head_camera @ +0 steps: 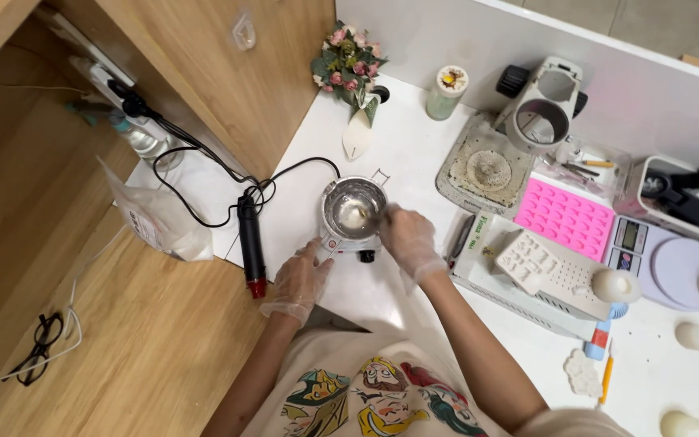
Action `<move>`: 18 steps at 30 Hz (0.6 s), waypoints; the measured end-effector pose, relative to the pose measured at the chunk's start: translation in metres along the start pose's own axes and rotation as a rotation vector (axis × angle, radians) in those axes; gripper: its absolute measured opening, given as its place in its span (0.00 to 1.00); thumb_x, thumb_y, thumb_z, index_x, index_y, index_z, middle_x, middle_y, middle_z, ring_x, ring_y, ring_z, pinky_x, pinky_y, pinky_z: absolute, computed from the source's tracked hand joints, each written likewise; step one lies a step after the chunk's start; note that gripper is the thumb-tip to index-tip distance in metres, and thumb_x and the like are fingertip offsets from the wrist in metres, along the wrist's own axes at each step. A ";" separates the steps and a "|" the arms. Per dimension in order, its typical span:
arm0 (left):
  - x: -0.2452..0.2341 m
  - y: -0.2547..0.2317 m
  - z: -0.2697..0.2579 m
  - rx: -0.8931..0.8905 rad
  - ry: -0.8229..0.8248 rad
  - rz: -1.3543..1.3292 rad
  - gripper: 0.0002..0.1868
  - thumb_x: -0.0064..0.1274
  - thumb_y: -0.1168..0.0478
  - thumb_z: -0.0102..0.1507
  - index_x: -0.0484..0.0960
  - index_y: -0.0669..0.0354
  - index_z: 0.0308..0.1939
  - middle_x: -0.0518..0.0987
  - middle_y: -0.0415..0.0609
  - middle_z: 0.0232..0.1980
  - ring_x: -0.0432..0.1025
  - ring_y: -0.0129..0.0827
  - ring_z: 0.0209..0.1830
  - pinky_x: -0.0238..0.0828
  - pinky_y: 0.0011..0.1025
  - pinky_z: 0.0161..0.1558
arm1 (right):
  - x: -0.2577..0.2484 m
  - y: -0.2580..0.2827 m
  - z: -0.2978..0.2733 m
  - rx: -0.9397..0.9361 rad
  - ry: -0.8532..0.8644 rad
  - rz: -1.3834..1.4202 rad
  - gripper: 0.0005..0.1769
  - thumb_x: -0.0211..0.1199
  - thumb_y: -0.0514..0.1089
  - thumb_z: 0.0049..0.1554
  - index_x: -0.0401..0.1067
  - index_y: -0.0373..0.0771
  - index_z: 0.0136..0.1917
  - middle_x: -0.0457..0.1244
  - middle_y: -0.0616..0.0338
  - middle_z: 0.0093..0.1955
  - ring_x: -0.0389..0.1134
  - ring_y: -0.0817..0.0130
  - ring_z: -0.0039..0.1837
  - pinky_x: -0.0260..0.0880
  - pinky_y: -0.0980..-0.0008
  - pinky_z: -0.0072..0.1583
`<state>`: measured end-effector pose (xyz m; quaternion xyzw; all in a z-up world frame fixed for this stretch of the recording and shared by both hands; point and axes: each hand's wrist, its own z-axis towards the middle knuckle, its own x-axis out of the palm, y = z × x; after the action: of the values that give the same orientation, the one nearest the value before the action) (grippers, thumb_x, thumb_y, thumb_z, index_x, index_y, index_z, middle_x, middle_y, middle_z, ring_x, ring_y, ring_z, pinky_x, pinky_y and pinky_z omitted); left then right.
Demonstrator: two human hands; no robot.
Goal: Melting wax in a pot on a heater and cleaning a silicone mold with a tool.
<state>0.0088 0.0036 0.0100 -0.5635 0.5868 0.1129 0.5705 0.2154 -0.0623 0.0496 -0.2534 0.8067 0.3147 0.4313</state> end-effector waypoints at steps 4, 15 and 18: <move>-0.003 -0.007 -0.004 -0.036 0.024 -0.009 0.30 0.57 0.49 0.63 0.72 0.52 0.68 0.83 0.52 0.47 0.79 0.46 0.46 0.76 0.42 0.50 | 0.042 -0.026 0.019 -0.186 -0.169 0.061 0.13 0.52 0.48 0.63 0.76 0.44 0.49 0.68 0.54 0.35 0.69 0.63 0.36 0.72 0.59 0.45; 0.000 -0.001 -0.002 -0.006 0.018 0.000 0.30 0.55 0.49 0.65 0.71 0.53 0.68 0.83 0.54 0.48 0.79 0.47 0.47 0.76 0.42 0.51 | 0.035 -0.010 0.017 -0.146 -0.006 -0.005 0.15 0.47 0.48 0.63 0.74 0.49 0.53 0.63 0.62 0.28 0.62 0.69 0.29 0.67 0.66 0.33; 0.000 -0.002 -0.006 -0.015 0.030 0.012 0.30 0.55 0.49 0.65 0.70 0.54 0.69 0.83 0.56 0.49 0.78 0.49 0.46 0.75 0.44 0.51 | 0.035 -0.020 0.014 -0.151 -0.058 -0.083 0.17 0.47 0.50 0.68 0.71 0.38 0.49 0.66 0.53 0.30 0.66 0.61 0.31 0.72 0.61 0.35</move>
<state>0.0074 -0.0015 0.0125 -0.5658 0.5977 0.1124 0.5568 0.2197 -0.0704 0.0077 -0.3094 0.7566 0.3636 0.4468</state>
